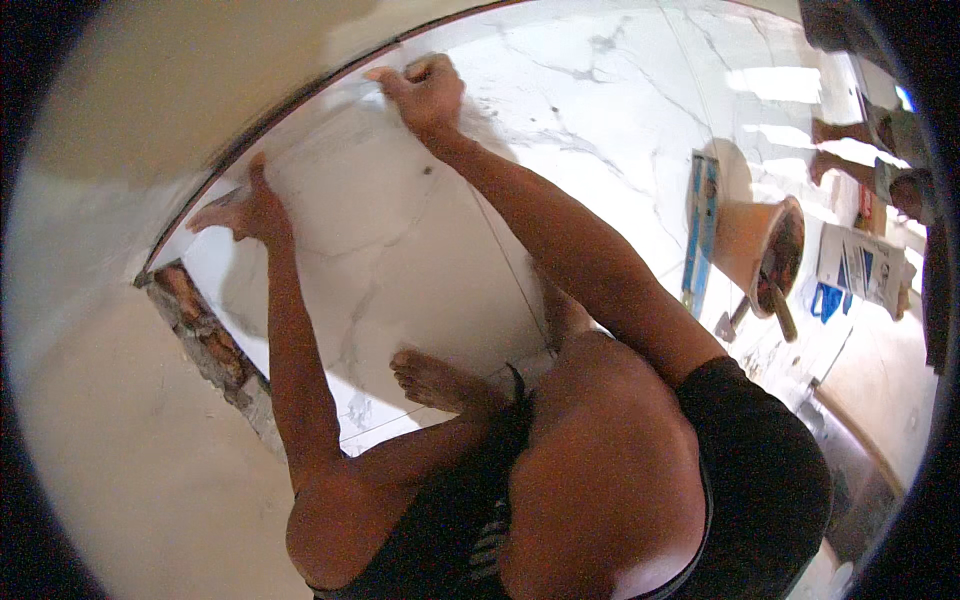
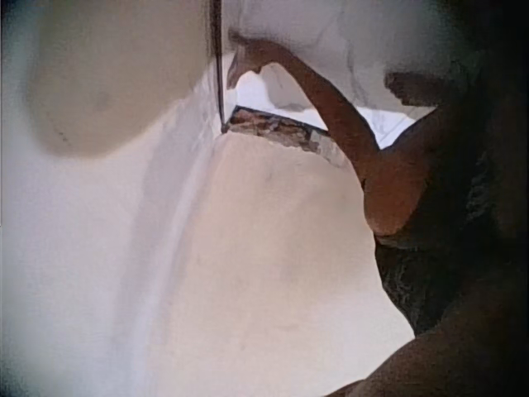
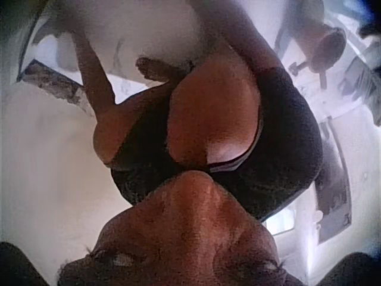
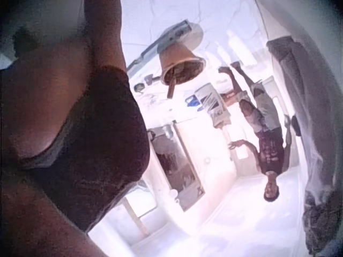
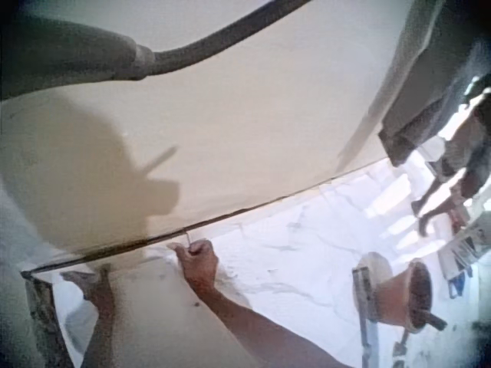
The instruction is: The person applies adhesive to a rectangular tile using a trowel, then places the tile on the floor and taps it with a hammer to secure it.
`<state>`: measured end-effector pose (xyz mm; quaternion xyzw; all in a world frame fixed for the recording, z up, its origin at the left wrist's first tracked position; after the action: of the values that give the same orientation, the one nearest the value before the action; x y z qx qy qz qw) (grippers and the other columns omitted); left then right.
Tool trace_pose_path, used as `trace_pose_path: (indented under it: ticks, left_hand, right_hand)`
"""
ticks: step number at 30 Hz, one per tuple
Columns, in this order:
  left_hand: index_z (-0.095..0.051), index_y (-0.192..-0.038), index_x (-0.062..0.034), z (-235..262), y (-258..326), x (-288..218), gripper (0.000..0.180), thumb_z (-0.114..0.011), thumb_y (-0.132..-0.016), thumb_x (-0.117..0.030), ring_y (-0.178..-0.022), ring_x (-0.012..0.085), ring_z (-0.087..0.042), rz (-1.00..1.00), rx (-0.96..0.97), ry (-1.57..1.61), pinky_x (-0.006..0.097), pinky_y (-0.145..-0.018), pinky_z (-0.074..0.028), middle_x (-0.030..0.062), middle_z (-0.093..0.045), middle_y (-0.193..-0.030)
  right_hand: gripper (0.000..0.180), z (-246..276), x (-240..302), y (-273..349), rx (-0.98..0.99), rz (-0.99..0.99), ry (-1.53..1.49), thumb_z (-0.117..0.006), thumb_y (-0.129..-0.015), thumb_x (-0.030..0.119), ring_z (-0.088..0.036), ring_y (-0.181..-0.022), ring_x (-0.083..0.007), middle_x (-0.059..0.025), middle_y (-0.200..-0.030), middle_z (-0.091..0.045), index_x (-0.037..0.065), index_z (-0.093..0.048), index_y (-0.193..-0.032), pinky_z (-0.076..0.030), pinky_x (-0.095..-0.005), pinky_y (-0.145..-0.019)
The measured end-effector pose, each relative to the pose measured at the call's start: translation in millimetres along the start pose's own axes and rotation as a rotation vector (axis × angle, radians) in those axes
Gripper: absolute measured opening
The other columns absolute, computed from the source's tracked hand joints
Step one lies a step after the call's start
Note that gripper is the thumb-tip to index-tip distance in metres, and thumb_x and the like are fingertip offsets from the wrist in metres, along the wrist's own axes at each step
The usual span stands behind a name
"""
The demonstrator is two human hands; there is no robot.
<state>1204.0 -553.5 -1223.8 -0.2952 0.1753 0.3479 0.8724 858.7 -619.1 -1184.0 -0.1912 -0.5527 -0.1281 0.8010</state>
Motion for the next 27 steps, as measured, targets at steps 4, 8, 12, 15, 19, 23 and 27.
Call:
trace_pose_path:
  ticks: [4, 8, 12, 15, 19, 23, 27]
  left_hand:
    - [0.006, -0.146, 0.0154, -1.4, 14.5, -16.6, 0.153, -0.073, -0.057, -0.081, -0.143, 0.0456, -0.016, 0.112, 0.075, 0.123, 0.064, -0.110, -0.022, 0.0345, -0.001, -0.154]
    - [0.011, -0.148, 0.0128, 2.2, 15.6, -25.8, 0.160, -0.069, -0.051, -0.088, -0.145, 0.0477, -0.012, 0.141, 0.077, 0.070, 0.070, -0.108, -0.022, 0.0351, 0.003, -0.156]
    - [0.010, -0.148, 0.0134, -8.4, 8.0, -10.5, 0.160, -0.070, -0.052, -0.087, -0.143, 0.0493, -0.019, 0.121, 0.038, -0.110, 0.067, -0.107, -0.028, 0.0361, -0.003, -0.156]
    - [0.012, -0.148, 0.0129, -29.3, 9.3, -10.6, 0.161, -0.075, -0.052, -0.083, -0.145, 0.0466, -0.018, 0.130, 0.099, -0.084, 0.063, -0.111, -0.025, 0.0337, -0.002, -0.158]
    - [0.011, -0.148, 0.0130, -35.3, 15.0, -30.7, 0.159, -0.076, -0.054, -0.080, -0.146, 0.0452, -0.019, 0.093, 0.125, -0.019, 0.058, -0.113, -0.024, 0.0337, -0.003, -0.158]
    - [0.010, -0.148, 0.0130, -27.9, 17.7, -47.7, 0.156, -0.078, -0.056, -0.078, -0.146, 0.0437, -0.020, 0.047, 0.159, 0.057, 0.052, -0.115, -0.022, 0.0337, -0.004, -0.158]
    - [0.008, -0.149, 0.0131, 0.6, 13.5, -35.1, 0.154, -0.079, -0.058, -0.075, -0.146, 0.0423, -0.020, 0.082, 0.090, 0.085, 0.047, -0.118, -0.020, 0.0336, -0.005, -0.158]
  right_hand:
    - [0.057, -1.7, -9.5, -8.0, 0.122, -0.133, 0.093, -0.090, -0.067, 0.048, -0.055, -0.065, -0.0187, -0.0099, -0.074, -0.060, 0.005, -0.052, -0.076, -0.049, -0.0360, -0.060]
    - [0.047, 73.4, -7.7, -2.8, 0.283, 0.016, 0.136, -0.081, -0.080, 0.039, -0.058, -0.073, -0.0210, -0.0153, -0.082, -0.063, -0.001, -0.058, -0.080, -0.050, -0.0388, -0.065]
    - [0.027, 256.6, -22.3, 26.1, 0.070, 0.226, 0.532, -0.073, -0.087, 0.022, -0.061, -0.070, -0.0314, -0.0195, -0.080, -0.062, -0.002, -0.062, -0.086, -0.049, -0.0404, -0.065]
    - [0.018, 394.4, -52.5, 99.8, -0.046, -0.029, 0.773, -0.069, -0.087, 0.014, -0.062, -0.077, -0.0355, -0.0201, -0.082, -0.062, -0.003, -0.062, -0.088, -0.050, -0.0436, -0.068]
    - [0.017, 542.7, -75.4, 217.2, -0.508, -0.070, 0.995, -0.067, -0.087, 0.015, -0.063, -0.083, -0.0393, -0.0212, -0.090, -0.064, -0.001, -0.064, -0.092, -0.050, -0.0473, -0.072]
    - [0.029, 679.9, -126.0, 279.6, -0.701, -0.600, 1.487, -0.063, -0.089, 0.029, -0.062, -0.091, -0.0393, -0.0187, -0.099, -0.066, 0.006, -0.067, -0.105, -0.050, -0.0482, -0.082]
    - [0.041, 753.9, -188.7, 267.7, -0.230, -0.835, 1.329, -0.054, -0.093, 0.045, -0.065, -0.089, -0.0337, -0.0153, -0.091, -0.071, 0.009, -0.071, -0.102, -0.050, -0.0471, -0.078]
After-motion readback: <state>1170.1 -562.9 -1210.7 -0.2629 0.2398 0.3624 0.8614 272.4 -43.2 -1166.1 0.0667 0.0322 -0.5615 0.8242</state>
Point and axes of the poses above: each hand's wrist, its own y-axis away from the middle knuckle, its own z-axis out of the back of the hand, x = y × z, the point moved 5 cm from there along -y, towards the middle knuckle
